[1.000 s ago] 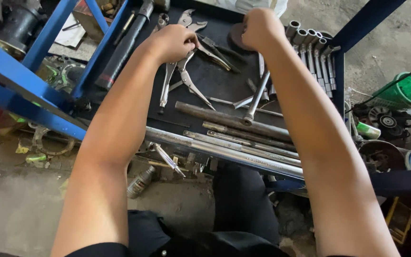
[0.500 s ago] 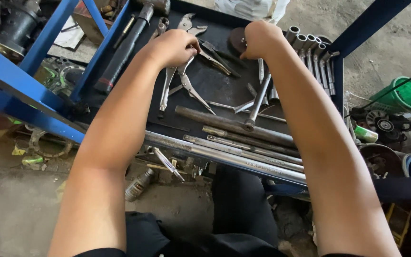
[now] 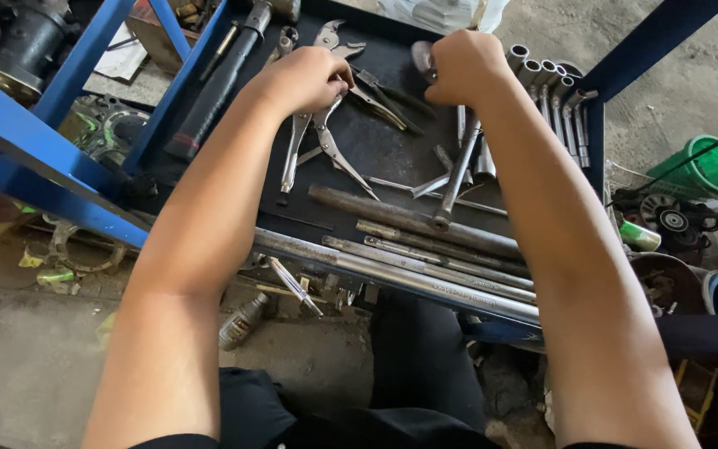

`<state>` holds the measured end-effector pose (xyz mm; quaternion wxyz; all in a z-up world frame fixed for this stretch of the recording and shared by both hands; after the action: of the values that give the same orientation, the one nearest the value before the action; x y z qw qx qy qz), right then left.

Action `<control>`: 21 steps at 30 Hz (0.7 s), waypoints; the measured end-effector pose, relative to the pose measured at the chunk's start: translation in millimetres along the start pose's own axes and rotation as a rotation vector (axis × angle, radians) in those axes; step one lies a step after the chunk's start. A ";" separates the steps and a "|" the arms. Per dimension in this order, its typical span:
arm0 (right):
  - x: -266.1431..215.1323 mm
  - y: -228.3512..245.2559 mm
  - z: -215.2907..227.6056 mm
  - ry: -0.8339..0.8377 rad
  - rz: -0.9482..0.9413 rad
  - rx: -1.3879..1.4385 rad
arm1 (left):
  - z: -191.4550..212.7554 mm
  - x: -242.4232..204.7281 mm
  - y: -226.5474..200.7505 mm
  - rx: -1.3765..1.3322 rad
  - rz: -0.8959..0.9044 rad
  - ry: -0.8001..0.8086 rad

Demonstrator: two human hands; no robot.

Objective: The person sits on the floor in front of a blue tool cart and wipes various tools with a cloth. They clean a metal rod, a pair of pliers, a wrench, and a pipe wrench, placing each item back on the cart after cleaning.

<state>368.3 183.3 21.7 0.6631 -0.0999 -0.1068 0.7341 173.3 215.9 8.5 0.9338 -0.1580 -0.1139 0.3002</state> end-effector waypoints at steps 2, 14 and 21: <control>-1.3 -2.7 2.1 -0.030 0.010 0.036 | 3.0 -1.6 -2.8 0.005 0.011 -0.011; 6.6 -17.6 30.0 -0.450 -0.050 0.198 | 8.6 -12.0 -8.9 -0.038 0.143 0.032; 25.5 -89.0 -35.8 -0.417 -0.442 0.940 | 13.2 -12.2 -7.0 -0.039 0.174 0.014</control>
<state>460.7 218.2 13.1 0.7393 0.3787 0.0848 0.5503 163.3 206.2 21.9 0.9017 -0.1877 -0.0991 0.3766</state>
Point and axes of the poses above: each hand's wrist, its own x-axis towards the middle knuckle, its own z-axis out of the back of the hand, y = z × x, the point moved 10 cm from there along x, towards the middle knuckle, and after that the axes turned 3 degrees about y, right-handed, at the moved point
